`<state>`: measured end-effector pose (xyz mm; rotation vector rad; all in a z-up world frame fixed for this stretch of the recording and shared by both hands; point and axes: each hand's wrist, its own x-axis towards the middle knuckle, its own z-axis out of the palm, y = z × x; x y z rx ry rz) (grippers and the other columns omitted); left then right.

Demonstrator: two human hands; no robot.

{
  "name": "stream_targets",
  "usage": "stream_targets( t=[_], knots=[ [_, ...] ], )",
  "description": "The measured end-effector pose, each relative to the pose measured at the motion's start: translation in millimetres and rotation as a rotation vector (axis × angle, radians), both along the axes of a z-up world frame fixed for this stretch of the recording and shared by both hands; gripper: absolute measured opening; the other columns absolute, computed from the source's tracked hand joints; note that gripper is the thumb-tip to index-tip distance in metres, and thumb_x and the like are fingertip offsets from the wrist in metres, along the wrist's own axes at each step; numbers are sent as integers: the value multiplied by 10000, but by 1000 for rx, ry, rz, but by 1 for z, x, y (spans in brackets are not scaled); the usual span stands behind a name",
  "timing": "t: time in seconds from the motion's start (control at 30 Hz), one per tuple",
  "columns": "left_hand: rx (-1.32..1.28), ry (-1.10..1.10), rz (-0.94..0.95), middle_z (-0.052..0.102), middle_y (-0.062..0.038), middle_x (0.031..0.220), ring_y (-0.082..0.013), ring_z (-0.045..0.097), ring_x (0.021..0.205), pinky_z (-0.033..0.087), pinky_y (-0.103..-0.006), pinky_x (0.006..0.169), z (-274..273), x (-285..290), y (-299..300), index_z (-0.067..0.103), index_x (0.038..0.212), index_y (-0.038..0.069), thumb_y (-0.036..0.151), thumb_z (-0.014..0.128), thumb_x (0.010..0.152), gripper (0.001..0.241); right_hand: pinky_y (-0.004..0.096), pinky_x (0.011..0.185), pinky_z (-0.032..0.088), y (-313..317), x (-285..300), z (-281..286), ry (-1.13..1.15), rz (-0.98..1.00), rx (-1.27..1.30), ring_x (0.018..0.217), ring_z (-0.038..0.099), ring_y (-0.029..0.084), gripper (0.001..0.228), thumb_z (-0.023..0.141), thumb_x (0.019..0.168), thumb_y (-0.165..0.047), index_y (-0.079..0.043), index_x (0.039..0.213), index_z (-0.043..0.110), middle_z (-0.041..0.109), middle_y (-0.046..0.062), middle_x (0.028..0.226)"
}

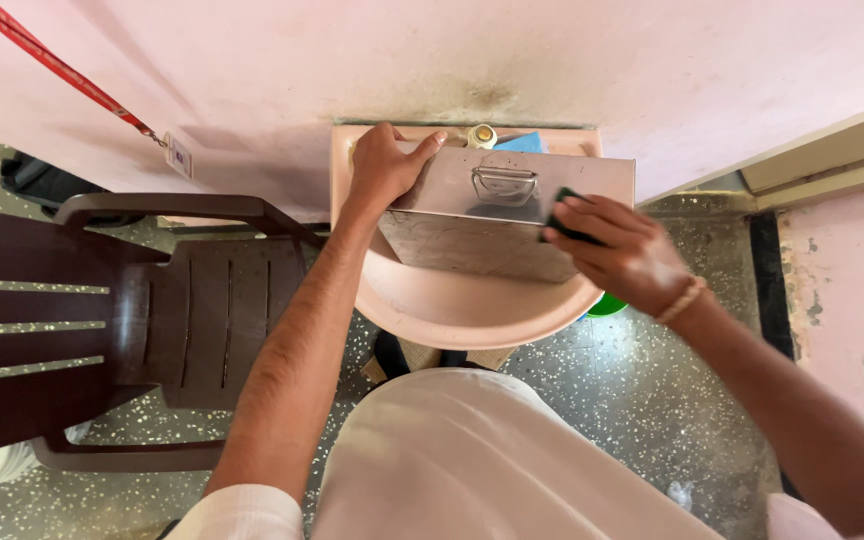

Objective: The person scrubs a rectangular metal box with a green sponge over a pink sink, repeatedly flipping the box to clean all sides. They pour water from a blue jug onto the box and continue scrubbing until the surface appears wet and cleaner.

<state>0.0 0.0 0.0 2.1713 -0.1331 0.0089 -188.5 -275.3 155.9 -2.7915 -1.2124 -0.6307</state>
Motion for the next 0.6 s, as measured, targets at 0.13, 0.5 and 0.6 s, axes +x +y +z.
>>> stream_targets(
  t=[0.13, 0.5, 0.6],
  knots=[
    [38, -36, 12, 705, -222, 820, -363, 693, 822, 541, -453, 727, -14, 4, -5, 664, 874, -54, 711, 789, 742, 786, 392, 1004, 603, 66, 21, -22, 29, -26, 155, 1128, 720, 246, 86, 771, 953, -166, -104, 1005, 802, 765, 80, 1174],
    [-144, 88, -25, 694, -190, 730, -259, 682, 674, 538, -383, 615, 19, -12, 14, 627, 841, -30, 558, 841, 778, 629, 426, 1107, 511, 98, 32, -13, 170, -27, 211, 1252, 652, 264, 341, 748, 903, -125, -76, 1240, 749, 698, 82, 1319],
    [-234, 267, -22, 679, -173, 670, -232, 650, 581, 513, -378, 541, 37, -22, 12, 599, 873, -15, 526, 810, 781, 589, 423, 1112, 494, 59, 13, 1, 175, -85, 194, 1242, 642, 259, 344, 754, 909, -140, -72, 1246, 748, 698, 89, 1339]
  ],
)
